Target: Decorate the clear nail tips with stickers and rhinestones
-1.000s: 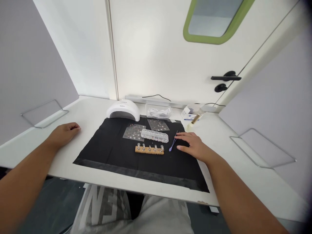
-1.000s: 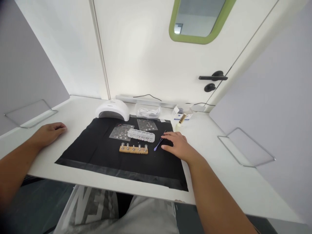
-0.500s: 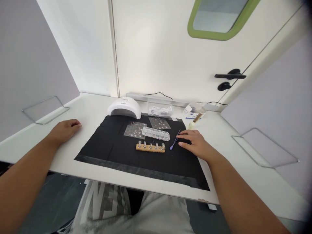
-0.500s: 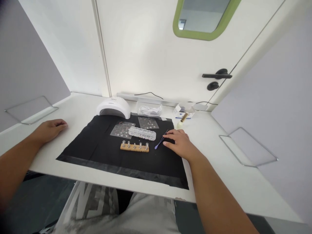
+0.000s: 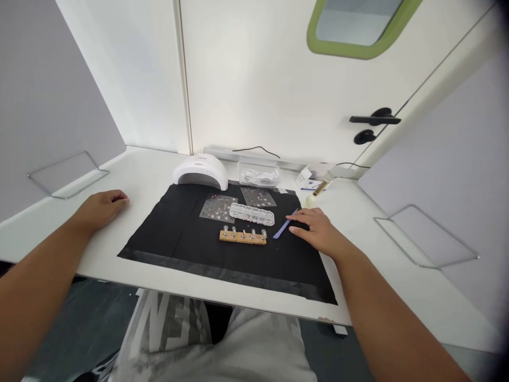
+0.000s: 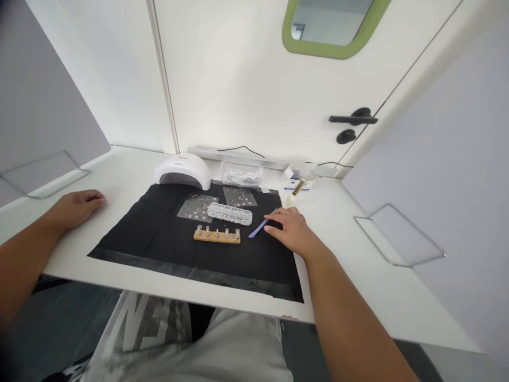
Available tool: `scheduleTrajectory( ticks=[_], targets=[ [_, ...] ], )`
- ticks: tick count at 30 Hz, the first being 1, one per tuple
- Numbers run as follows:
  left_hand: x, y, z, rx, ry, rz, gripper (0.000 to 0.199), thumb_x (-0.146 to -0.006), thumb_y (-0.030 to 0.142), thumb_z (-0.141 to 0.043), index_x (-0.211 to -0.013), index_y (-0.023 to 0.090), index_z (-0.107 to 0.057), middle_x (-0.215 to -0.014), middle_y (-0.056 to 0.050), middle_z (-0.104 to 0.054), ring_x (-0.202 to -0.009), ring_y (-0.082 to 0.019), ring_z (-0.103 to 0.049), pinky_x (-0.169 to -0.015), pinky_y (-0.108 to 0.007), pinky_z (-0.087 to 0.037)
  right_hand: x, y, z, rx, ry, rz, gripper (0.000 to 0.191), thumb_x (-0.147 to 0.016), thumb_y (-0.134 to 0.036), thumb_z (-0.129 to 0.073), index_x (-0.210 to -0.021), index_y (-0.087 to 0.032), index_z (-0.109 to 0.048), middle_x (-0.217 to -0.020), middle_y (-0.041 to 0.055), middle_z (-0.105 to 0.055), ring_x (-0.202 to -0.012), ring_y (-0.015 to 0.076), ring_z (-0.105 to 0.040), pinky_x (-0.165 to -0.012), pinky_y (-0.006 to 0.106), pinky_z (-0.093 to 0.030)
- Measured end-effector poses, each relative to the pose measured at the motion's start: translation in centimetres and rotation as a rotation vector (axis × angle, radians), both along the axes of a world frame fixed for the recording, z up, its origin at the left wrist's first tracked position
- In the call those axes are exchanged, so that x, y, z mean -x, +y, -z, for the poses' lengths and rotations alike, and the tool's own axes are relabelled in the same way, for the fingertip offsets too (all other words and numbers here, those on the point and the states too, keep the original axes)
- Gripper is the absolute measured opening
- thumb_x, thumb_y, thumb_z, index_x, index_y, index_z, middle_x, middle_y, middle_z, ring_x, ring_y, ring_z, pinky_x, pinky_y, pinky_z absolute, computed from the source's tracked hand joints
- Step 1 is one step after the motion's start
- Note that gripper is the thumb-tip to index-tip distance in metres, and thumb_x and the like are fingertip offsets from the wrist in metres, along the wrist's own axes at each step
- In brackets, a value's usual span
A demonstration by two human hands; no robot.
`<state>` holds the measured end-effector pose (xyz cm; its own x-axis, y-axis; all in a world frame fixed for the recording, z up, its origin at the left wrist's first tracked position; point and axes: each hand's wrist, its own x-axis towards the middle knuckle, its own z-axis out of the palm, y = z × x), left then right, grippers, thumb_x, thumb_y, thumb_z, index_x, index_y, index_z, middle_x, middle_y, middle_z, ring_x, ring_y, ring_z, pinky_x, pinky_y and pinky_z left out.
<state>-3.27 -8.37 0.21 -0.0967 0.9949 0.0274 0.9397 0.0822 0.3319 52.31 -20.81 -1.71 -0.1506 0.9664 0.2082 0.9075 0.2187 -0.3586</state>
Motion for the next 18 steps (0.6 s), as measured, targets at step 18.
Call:
scheduleTrajectory(
  ticks=[18],
  targets=[
    [0.01,-0.10,-0.09,0.003,0.003,0.016,0.031,-0.084,0.045,-0.047,-0.093,0.021,-0.065,-0.084,-0.002,-0.065,-0.078,-0.020,-0.058,-0.066,-0.027,-0.041,-0.06,0.19,0.05,0.028,0.023,0.019,0.043,-0.089,-0.053,-0.050,-0.110,-0.024,-0.074,-0.106,0.0080,-0.064,-0.104,0.0337,-0.049,-0.095,0.052,-0.041]
  ],
)
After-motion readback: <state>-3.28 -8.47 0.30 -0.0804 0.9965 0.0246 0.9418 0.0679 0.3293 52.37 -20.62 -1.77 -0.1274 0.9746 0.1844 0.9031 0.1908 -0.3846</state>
